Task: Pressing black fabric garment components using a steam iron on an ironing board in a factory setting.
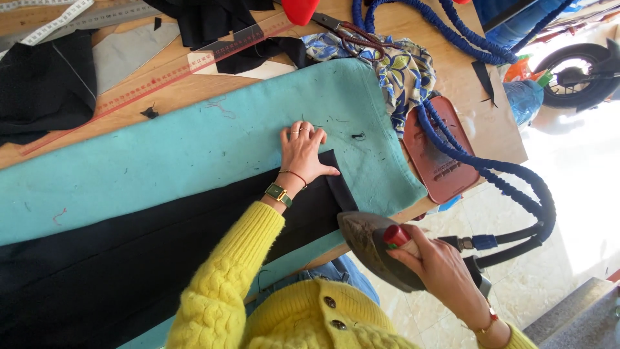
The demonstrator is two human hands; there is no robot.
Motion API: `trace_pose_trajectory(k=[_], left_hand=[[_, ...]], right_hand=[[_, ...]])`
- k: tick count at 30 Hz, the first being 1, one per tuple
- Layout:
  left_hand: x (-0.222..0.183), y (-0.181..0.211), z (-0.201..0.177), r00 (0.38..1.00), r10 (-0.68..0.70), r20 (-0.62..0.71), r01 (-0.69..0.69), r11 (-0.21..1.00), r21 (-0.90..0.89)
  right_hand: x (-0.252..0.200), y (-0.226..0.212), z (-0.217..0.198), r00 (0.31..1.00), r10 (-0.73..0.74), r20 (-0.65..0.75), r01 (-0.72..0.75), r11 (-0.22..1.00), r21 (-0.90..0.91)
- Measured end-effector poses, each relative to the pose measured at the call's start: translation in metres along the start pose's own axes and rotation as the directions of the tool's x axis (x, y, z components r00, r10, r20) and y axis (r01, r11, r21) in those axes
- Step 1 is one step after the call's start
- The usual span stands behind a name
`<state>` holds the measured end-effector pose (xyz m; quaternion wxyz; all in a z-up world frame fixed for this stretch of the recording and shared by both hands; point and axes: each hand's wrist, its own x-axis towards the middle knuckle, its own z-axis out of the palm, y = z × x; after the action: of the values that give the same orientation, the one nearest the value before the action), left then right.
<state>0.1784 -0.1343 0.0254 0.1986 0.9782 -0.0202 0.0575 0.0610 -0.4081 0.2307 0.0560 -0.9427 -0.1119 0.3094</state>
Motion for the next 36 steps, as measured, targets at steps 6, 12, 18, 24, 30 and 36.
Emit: trace_pose_trajectory(k=[6,12,18,24,30,36], left_hand=[[-0.001,0.0,0.001,1.0,-0.006,0.019,0.005,0.999,0.031],[0.015,-0.025,0.016,0.996,-0.022,0.084,0.04,0.974,-0.222],[0.029,-0.041,0.03,0.996,-0.036,0.08,0.054,0.971,-0.232],[0.029,-0.051,0.03,0.999,-0.034,0.008,0.034,0.938,-0.344],[-0.005,-0.05,-0.012,0.971,-0.111,-0.212,-0.011,0.865,-0.502],[-0.075,-0.03,-0.054,0.955,-0.208,-0.213,0.14,0.945,-0.294]], right_hand=[[0.034,-0.008,0.012,0.981,-0.09,-0.174,0.089,0.996,-0.013],[0.056,-0.024,0.005,0.966,-0.054,-0.253,0.058,0.998,0.006],[0.076,-0.042,-0.01,0.96,-0.048,-0.277,0.059,0.998,0.031],[0.1,-0.059,-0.024,0.953,-0.083,-0.29,0.09,0.996,0.008],[0.131,-0.069,-0.03,0.943,-0.179,-0.28,0.182,0.983,-0.015],[0.143,-0.081,-0.038,0.94,-0.205,-0.274,0.23,0.971,0.062]])
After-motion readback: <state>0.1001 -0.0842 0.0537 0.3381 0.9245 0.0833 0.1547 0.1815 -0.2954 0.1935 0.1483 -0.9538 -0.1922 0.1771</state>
